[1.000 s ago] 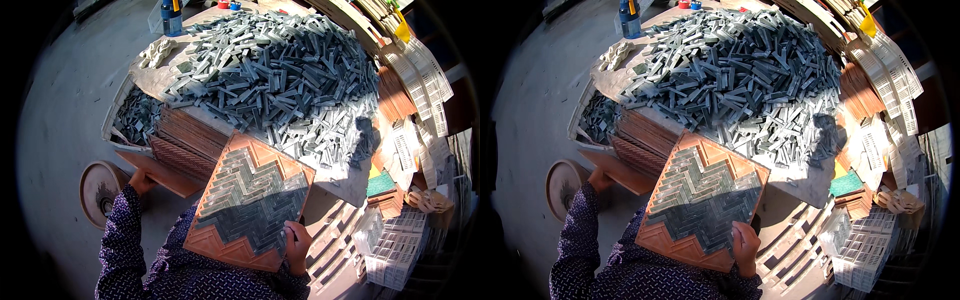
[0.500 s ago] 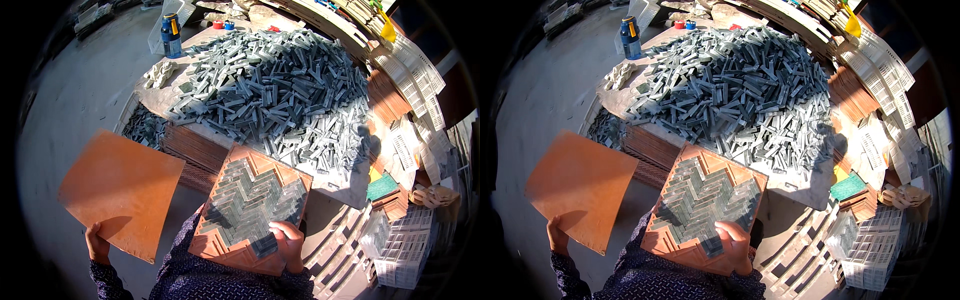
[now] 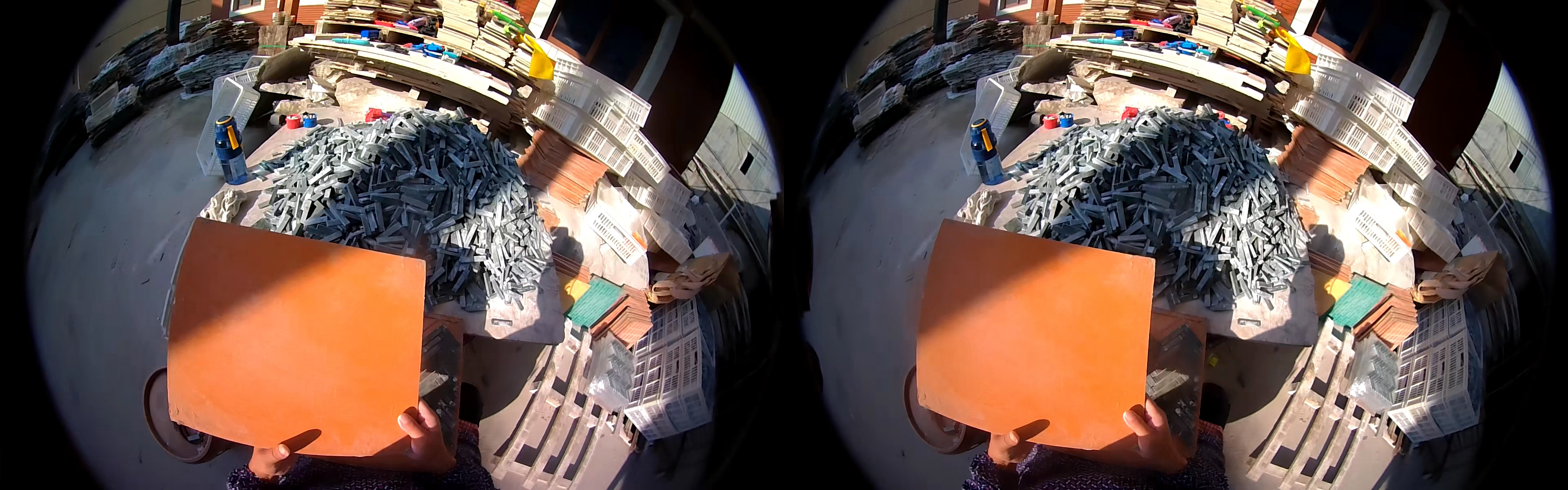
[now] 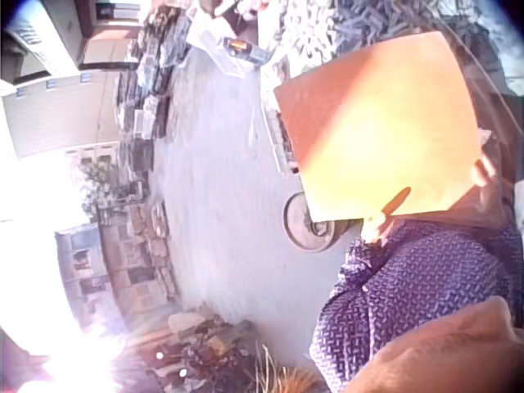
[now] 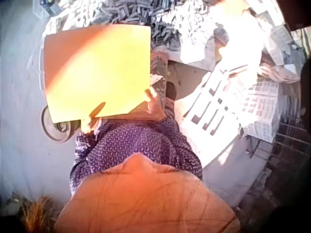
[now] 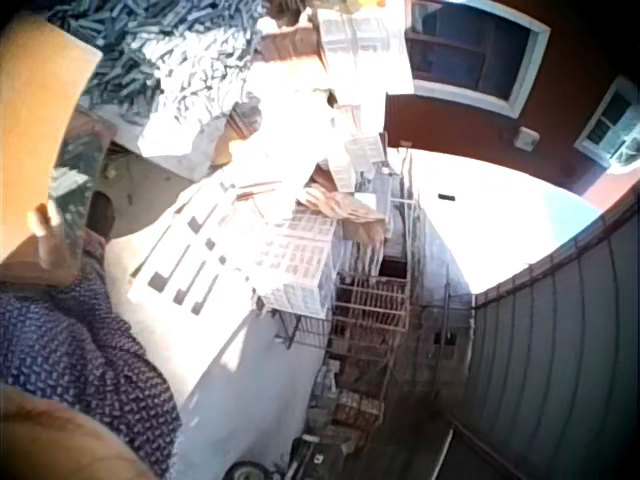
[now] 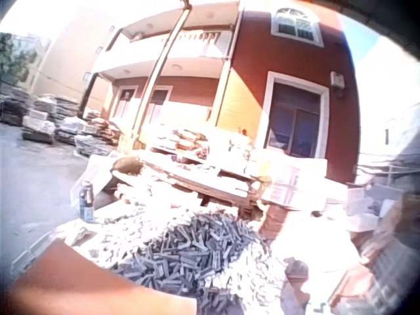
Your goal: The person assembles small rectangular tiles into a herringbone pattern on a square board. They pick tiles from a large pile, place them one by one, and occasionally flip the board to continue the pattern.
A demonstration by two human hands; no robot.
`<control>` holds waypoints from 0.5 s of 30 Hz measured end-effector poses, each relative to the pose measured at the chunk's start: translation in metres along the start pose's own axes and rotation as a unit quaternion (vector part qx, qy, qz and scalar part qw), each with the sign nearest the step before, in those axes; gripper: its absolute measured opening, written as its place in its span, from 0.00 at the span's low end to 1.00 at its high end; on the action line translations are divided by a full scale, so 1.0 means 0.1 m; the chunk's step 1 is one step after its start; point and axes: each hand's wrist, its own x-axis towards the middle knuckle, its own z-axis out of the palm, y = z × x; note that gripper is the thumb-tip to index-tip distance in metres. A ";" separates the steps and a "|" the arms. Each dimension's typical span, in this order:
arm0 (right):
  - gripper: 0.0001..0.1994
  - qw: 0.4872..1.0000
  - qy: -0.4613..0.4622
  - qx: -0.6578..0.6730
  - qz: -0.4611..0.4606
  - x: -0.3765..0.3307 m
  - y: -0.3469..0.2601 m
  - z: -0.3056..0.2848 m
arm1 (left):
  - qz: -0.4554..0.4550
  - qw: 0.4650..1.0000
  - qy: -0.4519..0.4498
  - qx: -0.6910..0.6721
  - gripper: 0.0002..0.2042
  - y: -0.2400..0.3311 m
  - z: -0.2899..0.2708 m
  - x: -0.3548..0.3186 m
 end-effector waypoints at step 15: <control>0.23 0.992 0.021 0.099 -0.072 -0.15 -0.36 -0.86 | -0.029 0.992 -0.117 -0.039 0.45 0.32 -0.50 0.42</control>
